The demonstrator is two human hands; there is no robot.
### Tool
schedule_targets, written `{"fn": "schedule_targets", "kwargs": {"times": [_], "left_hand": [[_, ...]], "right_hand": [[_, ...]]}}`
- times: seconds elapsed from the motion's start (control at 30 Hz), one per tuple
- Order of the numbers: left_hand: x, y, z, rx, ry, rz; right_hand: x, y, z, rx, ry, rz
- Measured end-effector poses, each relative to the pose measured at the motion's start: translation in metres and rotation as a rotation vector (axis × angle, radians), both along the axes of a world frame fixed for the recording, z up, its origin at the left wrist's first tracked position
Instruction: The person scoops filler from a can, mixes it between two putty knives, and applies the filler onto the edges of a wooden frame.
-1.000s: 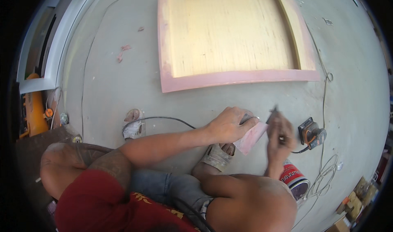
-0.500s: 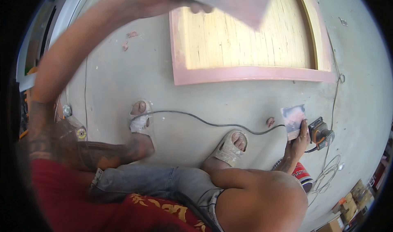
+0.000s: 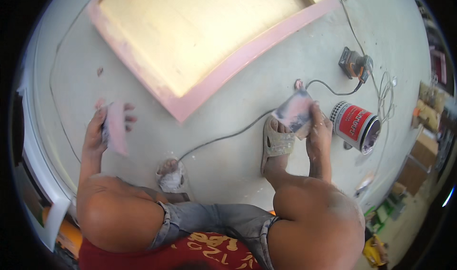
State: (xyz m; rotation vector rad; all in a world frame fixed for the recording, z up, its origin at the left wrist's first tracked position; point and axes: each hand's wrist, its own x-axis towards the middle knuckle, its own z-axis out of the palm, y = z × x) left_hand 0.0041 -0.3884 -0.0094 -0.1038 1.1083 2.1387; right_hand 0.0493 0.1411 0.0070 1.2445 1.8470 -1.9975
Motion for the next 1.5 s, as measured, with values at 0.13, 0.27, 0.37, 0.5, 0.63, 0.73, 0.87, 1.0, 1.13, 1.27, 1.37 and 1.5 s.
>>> {"fn": "schedule_targets", "kwargs": {"times": [0.13, 0.27, 0.37, 0.5, 0.63, 0.73, 0.87, 1.0, 1.13, 1.27, 1.37, 1.5], "left_hand": [[0.044, 0.027, -0.047, 0.126, -0.2, 0.171], [0.059, 0.046, -0.069, 0.363, -0.077, 0.211], [0.064, 0.022, -0.089, 0.209, -0.157, 0.065], [0.047, 0.018, -0.069, 0.292, -0.223, 0.043], [0.034, 0.035, -0.063, 0.349, -0.259, 0.135], [0.03, 0.071, -0.052, 0.418, -0.156, 0.071], [0.036, 0.097, -0.059, 0.428, -0.06, -0.035], [0.048, 0.103, -0.058, 0.382, -0.172, -0.15], [0.056, 0.099, -0.034, 0.064, -0.043, -0.2], [0.062, 0.121, -0.012, -0.107, 0.081, -0.236], [0.083, 0.142, 0.014, -0.291, 0.127, -0.036], [0.104, 0.137, 0.018, -0.231, 0.124, -0.144]], "right_hand": [[0.007, -0.031, -0.012, 0.003, 0.109, -0.176], [0.018, -0.051, 0.0, 0.006, 0.032, -0.138], [0.026, -0.071, -0.001, -0.035, 0.038, -0.139], [0.058, -0.064, 0.024, -0.035, 0.107, -0.125], [0.105, -0.088, 0.061, 0.053, -0.048, 0.045], [0.166, -0.095, 0.052, 0.043, -0.156, -0.015], [0.226, -0.112, 0.026, -0.129, -0.245, -0.103], [0.22, -0.103, 0.0, -0.152, -0.073, -0.248], [0.207, -0.103, -0.019, -0.193, 0.038, -0.203], [0.184, -0.04, 0.029, 0.099, 0.026, -0.393], [0.175, 0.054, 0.105, 0.513, 0.107, -0.257], [0.147, 0.194, 0.126, 0.942, 0.524, -0.188]]}}
